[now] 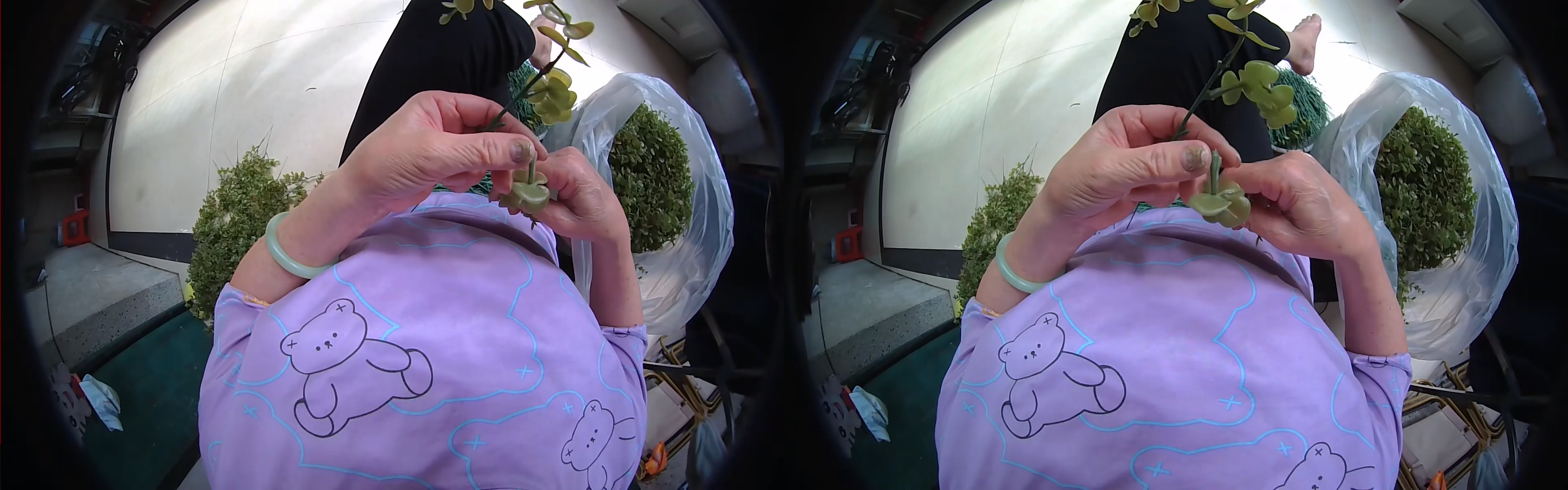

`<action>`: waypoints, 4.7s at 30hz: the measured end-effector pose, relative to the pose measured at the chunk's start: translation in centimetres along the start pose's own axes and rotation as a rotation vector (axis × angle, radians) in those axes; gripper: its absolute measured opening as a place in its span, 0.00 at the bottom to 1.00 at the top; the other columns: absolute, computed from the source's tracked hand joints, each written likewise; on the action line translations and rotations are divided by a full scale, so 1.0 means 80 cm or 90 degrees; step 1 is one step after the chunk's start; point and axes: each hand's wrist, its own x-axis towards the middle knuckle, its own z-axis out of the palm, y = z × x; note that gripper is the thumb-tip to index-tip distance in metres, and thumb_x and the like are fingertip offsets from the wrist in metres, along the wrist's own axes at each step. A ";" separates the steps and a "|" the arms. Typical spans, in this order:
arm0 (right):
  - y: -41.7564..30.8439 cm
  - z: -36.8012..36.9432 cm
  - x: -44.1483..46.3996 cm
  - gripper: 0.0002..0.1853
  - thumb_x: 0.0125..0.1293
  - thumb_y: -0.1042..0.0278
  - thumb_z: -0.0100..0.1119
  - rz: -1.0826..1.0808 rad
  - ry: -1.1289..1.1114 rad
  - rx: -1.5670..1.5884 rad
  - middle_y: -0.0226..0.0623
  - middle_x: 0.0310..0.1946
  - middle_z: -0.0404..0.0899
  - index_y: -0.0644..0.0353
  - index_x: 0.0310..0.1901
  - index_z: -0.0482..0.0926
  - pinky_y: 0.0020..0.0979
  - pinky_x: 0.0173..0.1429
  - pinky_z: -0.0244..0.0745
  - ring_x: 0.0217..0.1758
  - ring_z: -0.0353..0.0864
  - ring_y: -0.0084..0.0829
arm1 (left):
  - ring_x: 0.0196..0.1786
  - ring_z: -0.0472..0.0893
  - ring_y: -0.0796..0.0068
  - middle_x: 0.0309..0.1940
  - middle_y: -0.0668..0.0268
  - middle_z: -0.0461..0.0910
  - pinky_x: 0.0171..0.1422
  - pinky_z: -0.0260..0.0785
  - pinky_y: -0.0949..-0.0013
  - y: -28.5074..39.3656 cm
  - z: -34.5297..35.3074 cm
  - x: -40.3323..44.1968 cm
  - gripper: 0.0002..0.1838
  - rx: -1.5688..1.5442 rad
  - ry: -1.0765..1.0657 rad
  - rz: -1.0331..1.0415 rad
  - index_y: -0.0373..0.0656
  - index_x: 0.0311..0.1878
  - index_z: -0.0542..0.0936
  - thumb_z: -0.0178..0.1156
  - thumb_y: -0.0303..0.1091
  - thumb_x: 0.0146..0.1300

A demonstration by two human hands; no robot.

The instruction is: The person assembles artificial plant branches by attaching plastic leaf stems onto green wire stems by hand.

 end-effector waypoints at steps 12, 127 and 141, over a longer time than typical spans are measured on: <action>-0.022 -0.046 -0.007 0.26 0.49 0.68 0.64 -0.102 0.132 -0.202 0.45 0.46 0.77 0.65 0.52 0.73 0.35 0.57 0.65 0.50 0.76 0.40 | 0.29 0.75 0.86 0.32 0.66 0.81 0.33 0.67 0.84 0.002 0.006 -0.003 0.08 0.046 0.104 0.118 0.36 0.38 0.80 0.64 0.26 0.55; -0.026 0.033 0.003 0.10 0.56 0.81 0.62 -0.055 0.492 0.372 0.33 0.33 0.79 0.66 0.41 0.78 0.18 0.34 0.70 0.30 0.75 0.17 | 0.34 0.79 0.82 0.31 0.65 0.79 0.40 0.72 0.81 -0.001 0.035 -0.007 0.06 0.553 0.201 0.342 0.31 0.39 0.75 0.58 0.23 0.60; -0.030 0.015 0.000 0.12 0.52 0.88 0.59 0.026 0.431 0.283 0.35 0.35 0.79 0.65 0.38 0.79 0.21 0.43 0.73 0.37 0.77 0.21 | 0.32 0.78 0.83 0.27 0.67 0.78 0.37 0.72 0.83 0.000 0.024 -0.005 0.04 0.472 0.141 0.245 0.31 0.37 0.76 0.57 0.23 0.62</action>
